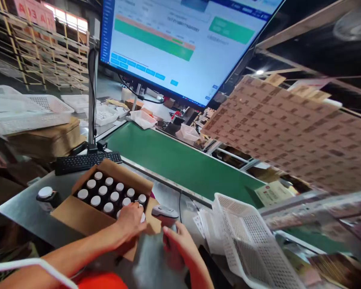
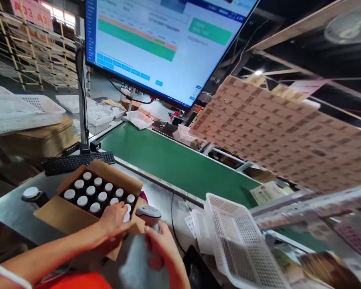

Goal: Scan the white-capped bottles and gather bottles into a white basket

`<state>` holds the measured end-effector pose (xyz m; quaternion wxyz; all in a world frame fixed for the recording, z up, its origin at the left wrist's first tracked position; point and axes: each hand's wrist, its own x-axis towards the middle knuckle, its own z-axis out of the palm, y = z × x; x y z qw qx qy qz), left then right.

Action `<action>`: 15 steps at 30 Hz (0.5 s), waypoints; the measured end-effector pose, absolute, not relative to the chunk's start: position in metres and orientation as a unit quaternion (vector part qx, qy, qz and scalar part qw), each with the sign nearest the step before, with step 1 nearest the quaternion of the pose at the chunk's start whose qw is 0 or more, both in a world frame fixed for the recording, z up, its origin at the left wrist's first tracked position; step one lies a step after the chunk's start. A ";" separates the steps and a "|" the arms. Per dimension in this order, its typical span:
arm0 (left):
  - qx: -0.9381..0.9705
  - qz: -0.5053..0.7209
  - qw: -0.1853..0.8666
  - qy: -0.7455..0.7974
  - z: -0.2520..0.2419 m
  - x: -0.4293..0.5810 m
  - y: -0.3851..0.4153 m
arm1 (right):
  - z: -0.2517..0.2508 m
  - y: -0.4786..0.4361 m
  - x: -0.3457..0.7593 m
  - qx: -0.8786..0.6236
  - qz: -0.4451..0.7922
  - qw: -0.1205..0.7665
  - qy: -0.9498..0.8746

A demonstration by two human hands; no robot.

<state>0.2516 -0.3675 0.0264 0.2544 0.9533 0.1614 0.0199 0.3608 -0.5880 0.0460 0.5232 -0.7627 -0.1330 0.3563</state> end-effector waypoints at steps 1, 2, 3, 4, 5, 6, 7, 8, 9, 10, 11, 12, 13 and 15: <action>0.957 0.059 0.244 0.143 0.030 0.238 -0.367 | 0.053 -0.585 0.363 -0.764 0.360 0.516 -0.139; 0.959 0.107 0.234 0.117 0.030 0.222 -0.367 | 0.062 -0.582 0.365 -0.764 0.369 0.508 -0.148; 0.958 0.158 0.226 0.086 0.026 0.204 -0.367 | 0.070 -0.579 0.368 -0.764 0.379 0.498 -0.157; 0.952 0.211 0.218 0.043 0.018 0.185 -0.366 | 0.078 -0.577 0.370 -0.765 0.389 0.487 -0.164; 0.945 0.249 0.214 0.007 0.007 0.166 -0.366 | 0.086 -0.574 0.372 -0.767 0.397 0.475 -0.171; 0.938 0.276 0.207 -0.019 -0.006 0.148 -0.365 | 0.094 -0.570 0.373 -0.770 0.403 0.462 -0.177; 0.934 0.293 0.203 -0.032 -0.018 0.134 -0.364 | 0.101 -0.567 0.375 -0.775 0.408 0.446 -0.183; 0.931 0.302 0.201 -0.045 -0.030 0.122 -0.363 | 0.107 -0.564 0.375 -0.781 0.413 0.428 -0.191; 0.929 0.305 0.203 -0.052 -0.038 0.115 -0.362 | 0.112 -0.561 0.375 -0.786 0.416 0.410 -0.203; 0.929 0.303 0.207 -0.056 -0.044 0.111 -0.362 | 0.117 -0.558 0.375 -0.790 0.420 0.390 -0.217; 0.929 0.300 0.210 -0.059 -0.046 0.110 -0.362 | 0.121 -0.555 0.374 -0.793 0.425 0.371 -0.229; 0.929 0.297 0.213 -0.060 -0.046 0.111 -0.363 | 0.124 -0.553 0.373 -0.796 0.429 0.355 -0.238; 0.929 0.295 0.213 -0.062 -0.042 0.113 -0.364 | 0.127 -0.552 0.372 -0.799 0.429 0.345 -0.243; 0.929 0.302 0.207 -0.060 -0.030 0.117 -0.366 | 0.131 -0.551 0.371 -0.801 0.430 0.338 -0.242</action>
